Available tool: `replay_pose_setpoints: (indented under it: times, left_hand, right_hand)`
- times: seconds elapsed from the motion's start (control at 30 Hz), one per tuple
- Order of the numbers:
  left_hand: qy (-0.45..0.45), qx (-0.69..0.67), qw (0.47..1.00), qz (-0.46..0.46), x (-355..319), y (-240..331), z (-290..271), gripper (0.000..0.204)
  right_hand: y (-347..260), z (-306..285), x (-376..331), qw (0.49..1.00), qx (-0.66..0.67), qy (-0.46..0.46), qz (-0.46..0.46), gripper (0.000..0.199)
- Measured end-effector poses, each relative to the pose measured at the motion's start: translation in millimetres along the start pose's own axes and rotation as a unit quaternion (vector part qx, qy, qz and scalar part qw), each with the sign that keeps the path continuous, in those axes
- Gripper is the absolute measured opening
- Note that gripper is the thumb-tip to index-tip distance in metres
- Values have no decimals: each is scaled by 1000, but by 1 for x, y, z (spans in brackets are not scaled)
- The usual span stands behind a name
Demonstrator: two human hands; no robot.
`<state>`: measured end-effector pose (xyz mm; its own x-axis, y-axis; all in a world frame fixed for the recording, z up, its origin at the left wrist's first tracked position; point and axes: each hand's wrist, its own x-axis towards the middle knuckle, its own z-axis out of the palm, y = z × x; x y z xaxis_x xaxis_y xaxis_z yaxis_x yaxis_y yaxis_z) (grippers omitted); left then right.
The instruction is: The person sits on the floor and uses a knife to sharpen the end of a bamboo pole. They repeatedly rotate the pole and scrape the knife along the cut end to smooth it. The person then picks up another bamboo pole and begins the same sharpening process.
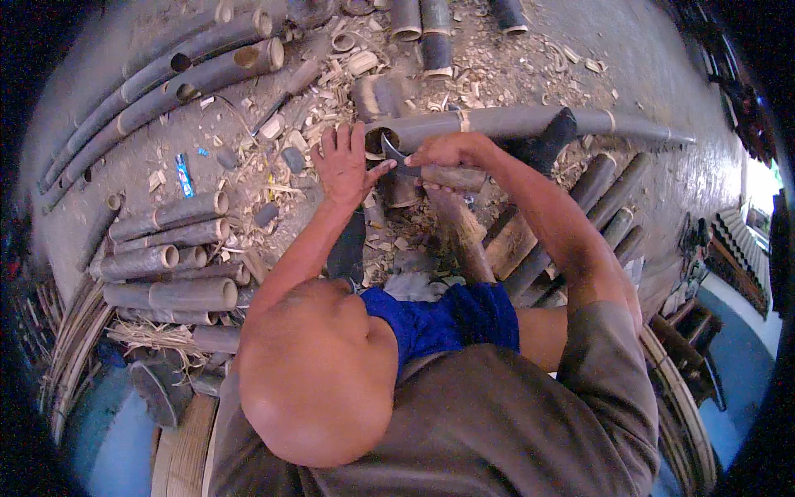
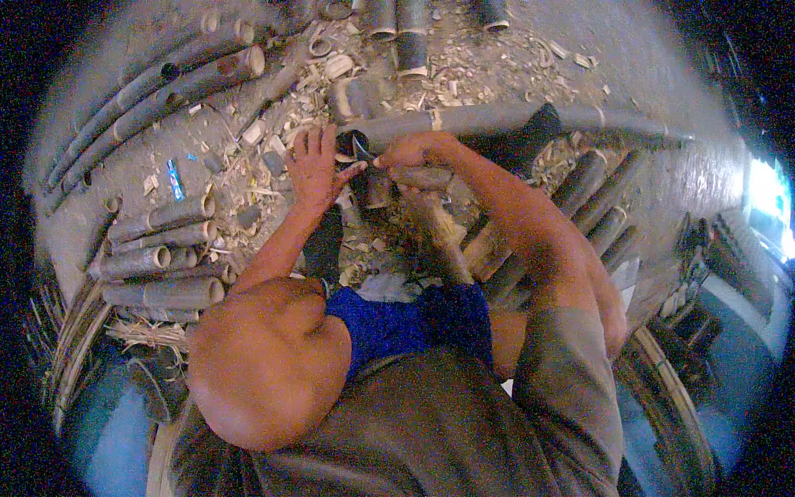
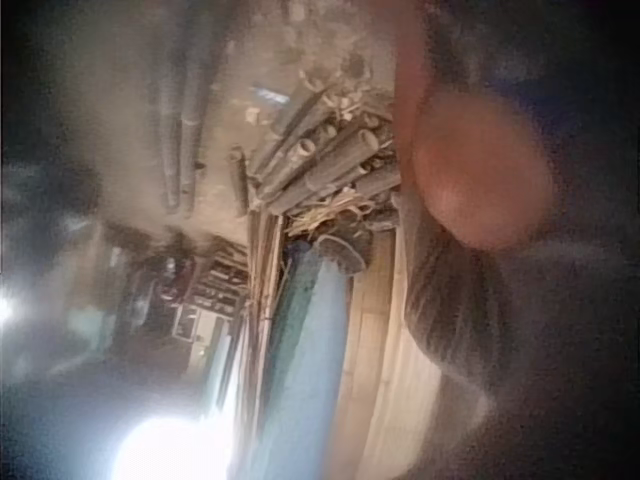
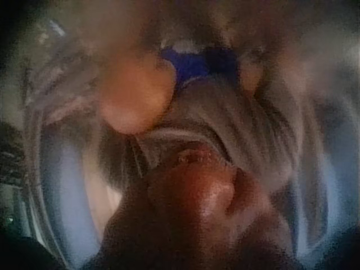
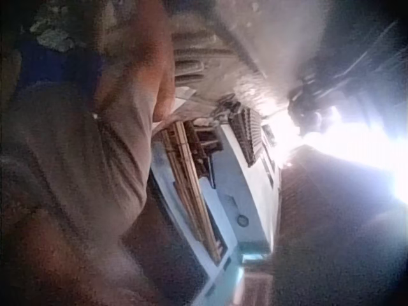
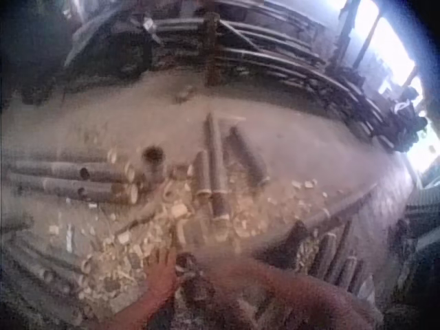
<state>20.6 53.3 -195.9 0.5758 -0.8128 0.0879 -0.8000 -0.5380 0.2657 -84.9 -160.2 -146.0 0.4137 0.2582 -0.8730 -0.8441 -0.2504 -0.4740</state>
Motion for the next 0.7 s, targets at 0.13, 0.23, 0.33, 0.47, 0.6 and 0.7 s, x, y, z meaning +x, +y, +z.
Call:
replay_pose_setpoints:
  times: [0.13, 0.23, 0.33, 0.47, 0.6, 0.7]
  left_hand:
    - [-109, -56, 991, 47, 13, -30, -5, 92]
    - [-170, -78, 978, 95, 24, -46, -15, 91]
    - [-196, -123, 967, 102, 27, -51, -20, 97]
    - [-222, -162, 958, 83, 28, -48, -23, 99]
    - [-188, -147, 965, 108, 29, -55, -9, 97]
    - [-196, -132, 965, 114, 30, -55, -10, 96]
  right_hand:
    - [46, 44, 30, 971, -62, 195, -122, 53]
    - [60, 109, 36, 917, 242, 292, -124, 44]
    - [30, 161, 32, 780, 518, 311, -161, 33]
    - [-9, 196, 51, 635, 713, 216, -204, 28]
    - [-35, 207, 83, 516, 793, 195, -258, 31]
    - [-37, 208, 92, 472, 832, 146, -251, 31]
